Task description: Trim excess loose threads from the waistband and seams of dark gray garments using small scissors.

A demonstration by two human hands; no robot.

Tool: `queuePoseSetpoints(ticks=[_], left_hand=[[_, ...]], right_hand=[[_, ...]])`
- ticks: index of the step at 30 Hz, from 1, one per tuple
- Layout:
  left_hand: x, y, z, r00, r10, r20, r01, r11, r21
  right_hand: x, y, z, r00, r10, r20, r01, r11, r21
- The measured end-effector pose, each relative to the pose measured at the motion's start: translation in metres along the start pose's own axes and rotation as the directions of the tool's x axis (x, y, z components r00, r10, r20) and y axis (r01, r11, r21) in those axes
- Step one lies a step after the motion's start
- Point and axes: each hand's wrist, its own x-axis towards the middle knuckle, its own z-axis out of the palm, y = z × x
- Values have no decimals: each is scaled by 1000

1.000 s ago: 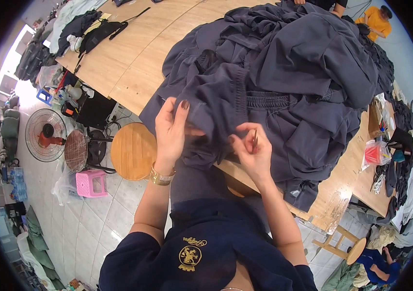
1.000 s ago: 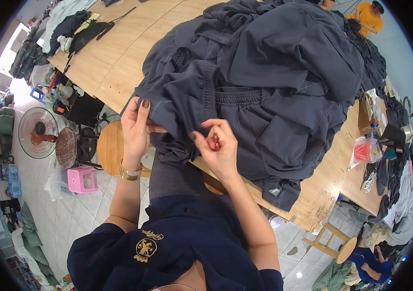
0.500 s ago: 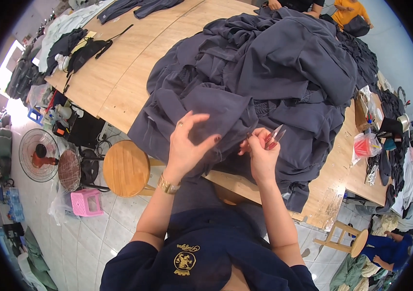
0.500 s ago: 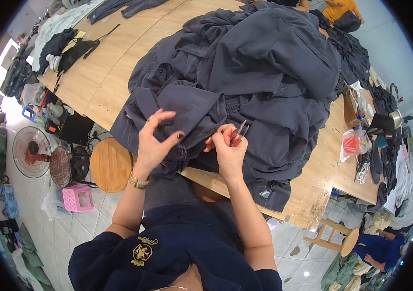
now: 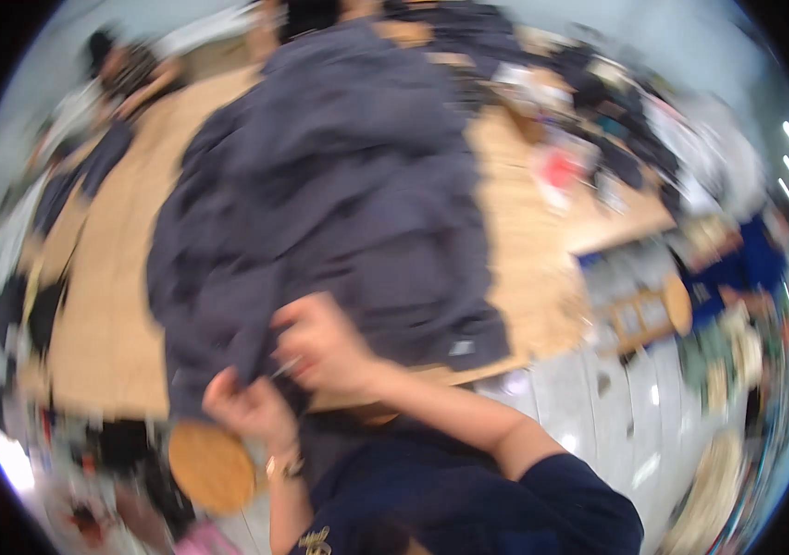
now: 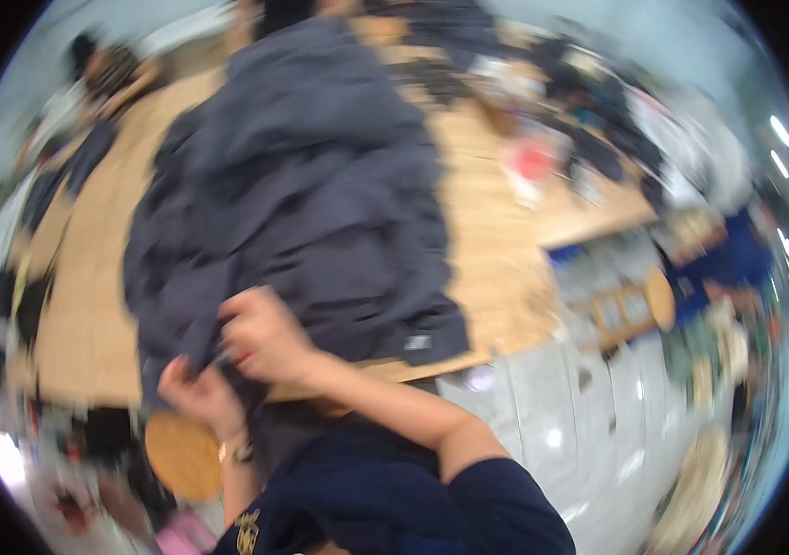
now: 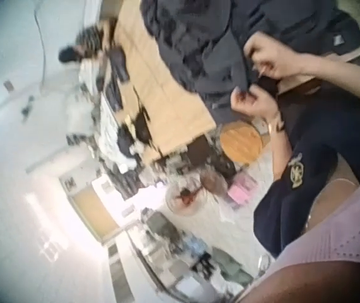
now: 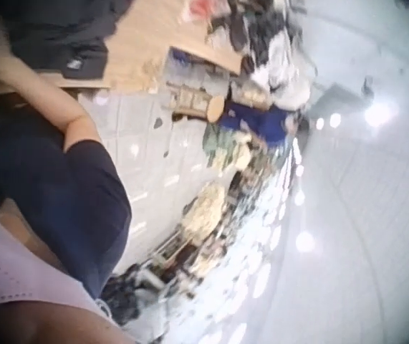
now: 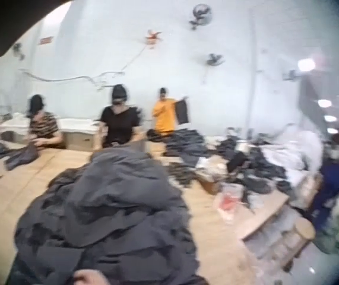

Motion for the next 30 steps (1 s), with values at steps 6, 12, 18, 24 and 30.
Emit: queuePoseSetpoints(ticks=[6, 12, 18, 24, 30], left_hand=[[40, -13, -48, 938, 329, 108, -321, 943, -84], [54, 50, -51, 946, 277, 169, -324, 832, 450], [94, 27, -64, 978, 177, 113, -209, 858, 469], [51, 77, -26, 897, 186, 400, -408, 697, 589], [3, 49, -20, 657, -465, 593, 527, 846, 80]], right_hand=[[26, -16, 47, 969, -245, 1, 235, 930, 285], [35, -46, -6, 989, 147, 22, -124, 738, 663], [32, -47, -7, 988, 71, -134, 1, 882, 472], [3, 4, 14, 948, 308, -76, -286, 934, 212], [7, -19, 10, 986, 133, -104, -104, 964, 245]])
